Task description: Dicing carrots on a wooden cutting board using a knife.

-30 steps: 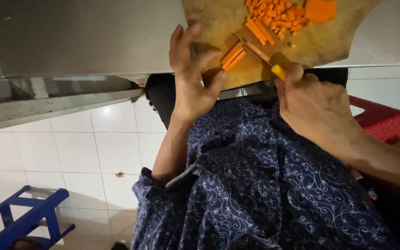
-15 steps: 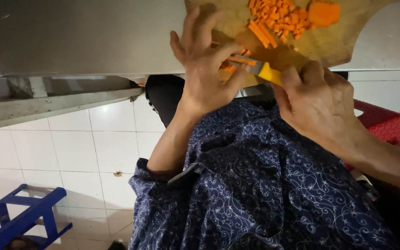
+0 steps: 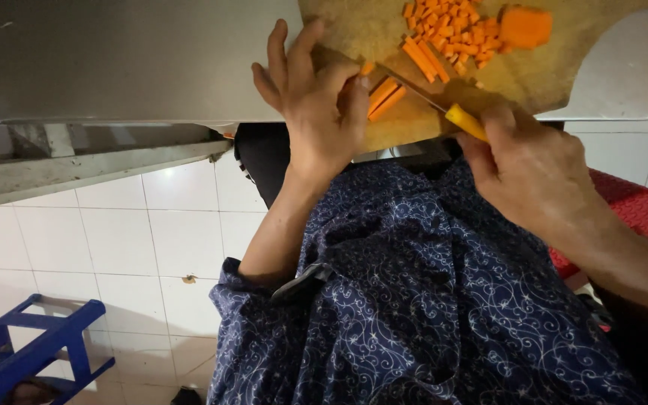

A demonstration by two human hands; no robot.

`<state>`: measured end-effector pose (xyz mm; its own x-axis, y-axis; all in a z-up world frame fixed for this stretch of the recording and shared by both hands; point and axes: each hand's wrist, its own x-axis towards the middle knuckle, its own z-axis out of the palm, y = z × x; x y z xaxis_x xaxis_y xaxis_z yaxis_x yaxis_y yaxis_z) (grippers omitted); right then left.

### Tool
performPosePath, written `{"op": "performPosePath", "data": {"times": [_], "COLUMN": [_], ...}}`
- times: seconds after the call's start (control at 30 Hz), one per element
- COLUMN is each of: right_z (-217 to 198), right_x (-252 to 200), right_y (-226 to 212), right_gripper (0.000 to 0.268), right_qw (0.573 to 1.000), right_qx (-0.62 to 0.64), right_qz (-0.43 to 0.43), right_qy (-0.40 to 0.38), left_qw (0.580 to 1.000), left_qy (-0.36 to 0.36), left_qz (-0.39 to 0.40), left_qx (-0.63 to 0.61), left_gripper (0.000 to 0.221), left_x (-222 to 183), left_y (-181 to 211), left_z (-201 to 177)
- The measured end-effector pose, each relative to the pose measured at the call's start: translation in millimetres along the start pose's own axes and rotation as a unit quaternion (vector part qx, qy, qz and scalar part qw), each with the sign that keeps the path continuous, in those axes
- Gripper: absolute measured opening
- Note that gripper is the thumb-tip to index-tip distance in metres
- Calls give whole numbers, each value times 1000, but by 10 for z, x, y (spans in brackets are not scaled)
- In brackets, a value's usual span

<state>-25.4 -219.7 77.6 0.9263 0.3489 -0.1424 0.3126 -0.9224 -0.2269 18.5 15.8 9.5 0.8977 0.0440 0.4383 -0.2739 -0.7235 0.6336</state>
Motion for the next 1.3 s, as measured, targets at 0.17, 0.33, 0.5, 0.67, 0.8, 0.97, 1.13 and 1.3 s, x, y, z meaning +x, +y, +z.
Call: {"op": "performPosePath", "data": {"times": [0.17,0.33,0.5,0.67,0.8,0.97,1.13,1.3], "right_z": [145,161,163,149,139,187,301,315], "right_x": [-37,-13,-8,-19,-19,-81,-174,-145], "right_y": [94,33,-36,-50,-120,-74,-69,-139], "right_gripper": [39,36,33,33,27,32,23,29], "right_qw": [998,993,989,989,986,995,997,991], "right_qx": [-10,1,5,18,51,26,18,-23], "right_qz": [18,51,70,75,66,26,13,46], "right_qy": [-60,-110,-128,-129,-145,-93,-77,-122], "left_qw": [999,999,999,999,999,998,996,996], "left_qy": [-38,-48,-34,-18,26,50,61,52], "left_qz": [13,-2,5,-23,-31,-44,-62,-69], "left_qx": [0,3,9,17,0,-5,-2,2], "left_gripper": [20,43,35,34,17,13,12,14], "left_x": [-191,-342,-364,-445,-436,-461,-456,-461], "left_y": [16,7,115,74,88,91,130,135], "left_z": [-108,-42,56,73,130,210,219,214]}}
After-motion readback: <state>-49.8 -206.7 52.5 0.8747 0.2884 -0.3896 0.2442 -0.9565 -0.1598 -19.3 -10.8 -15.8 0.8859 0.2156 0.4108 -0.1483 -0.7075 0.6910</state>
